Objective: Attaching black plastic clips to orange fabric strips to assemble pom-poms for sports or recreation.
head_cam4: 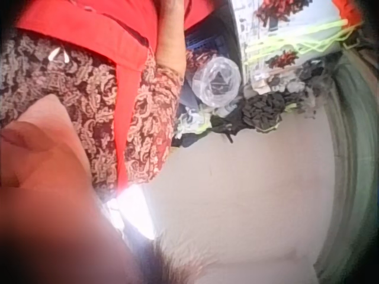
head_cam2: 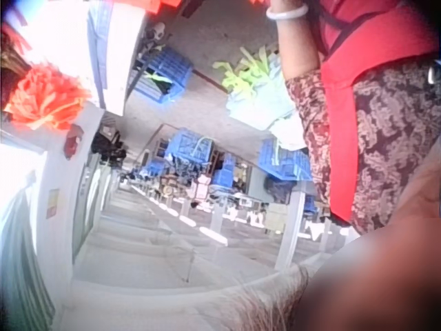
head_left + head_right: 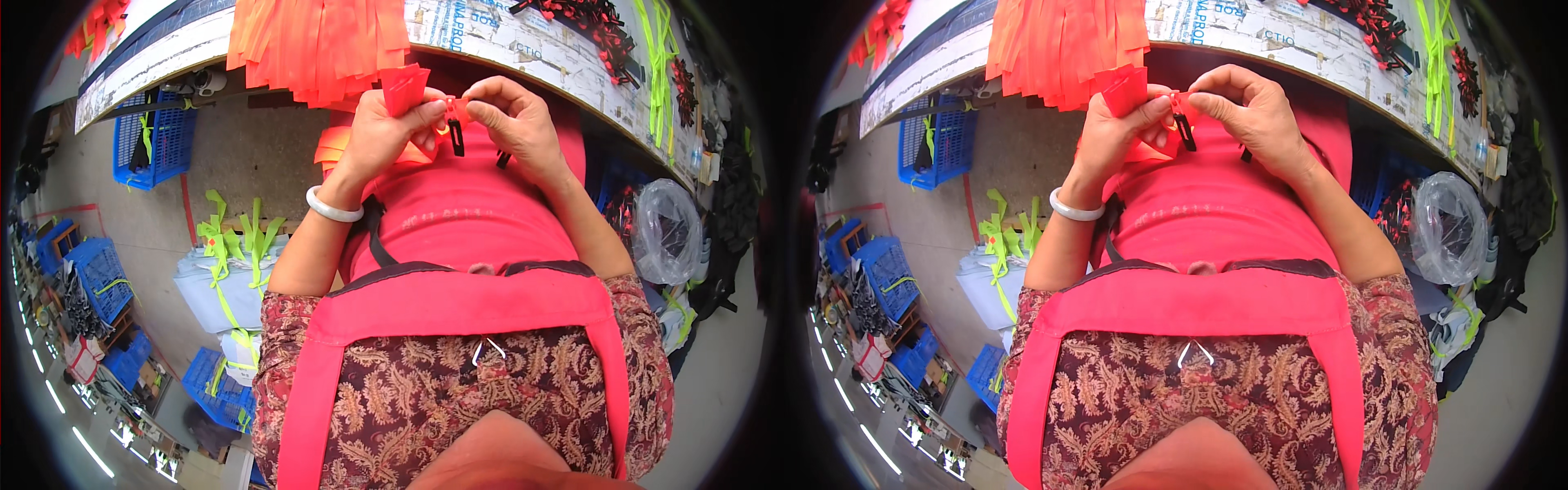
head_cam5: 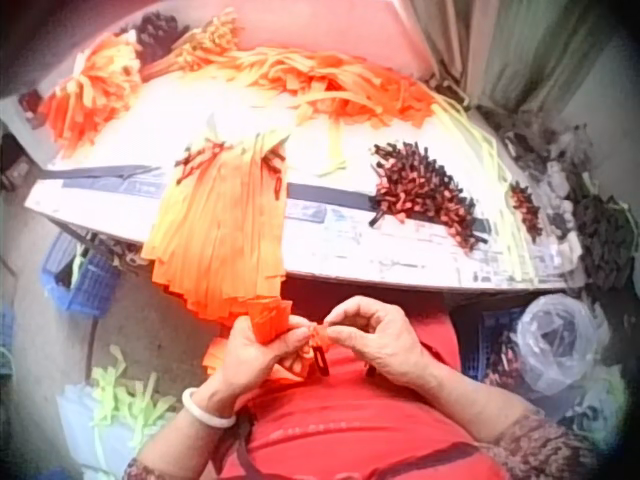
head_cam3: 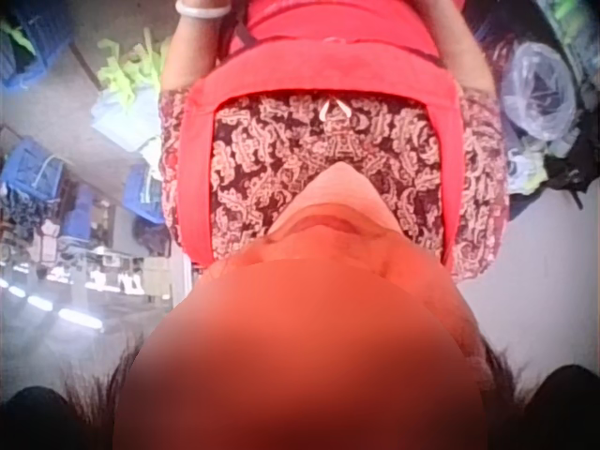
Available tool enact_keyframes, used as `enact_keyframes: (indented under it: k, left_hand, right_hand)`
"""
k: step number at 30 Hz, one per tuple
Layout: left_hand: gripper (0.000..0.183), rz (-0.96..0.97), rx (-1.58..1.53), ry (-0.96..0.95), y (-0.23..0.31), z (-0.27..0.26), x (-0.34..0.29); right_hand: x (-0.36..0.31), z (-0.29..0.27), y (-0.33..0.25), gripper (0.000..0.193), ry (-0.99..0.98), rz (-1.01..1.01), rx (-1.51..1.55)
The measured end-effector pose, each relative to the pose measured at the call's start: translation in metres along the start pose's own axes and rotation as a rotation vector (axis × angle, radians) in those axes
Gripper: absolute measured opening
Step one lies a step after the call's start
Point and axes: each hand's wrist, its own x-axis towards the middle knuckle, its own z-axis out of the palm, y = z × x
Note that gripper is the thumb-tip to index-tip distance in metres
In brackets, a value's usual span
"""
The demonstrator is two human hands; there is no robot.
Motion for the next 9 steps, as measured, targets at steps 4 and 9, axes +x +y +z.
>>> enact_keyframes:
  k: [4, 9]
  left_hand:
    - [0.016, 0.005, -0.009, -0.013, -0.001, -0.002, 0.0]
    - [0.017, 0.052, -0.004, -0.01, -0.006, -0.001, -0.001]
  right_hand:
    - [0.002, 0.002, 0.001, 0.018, -0.051, -0.064, -0.144]
    - [-0.002, 0.006, -0.006, 0.02, -0.019, 0.018, -0.101]
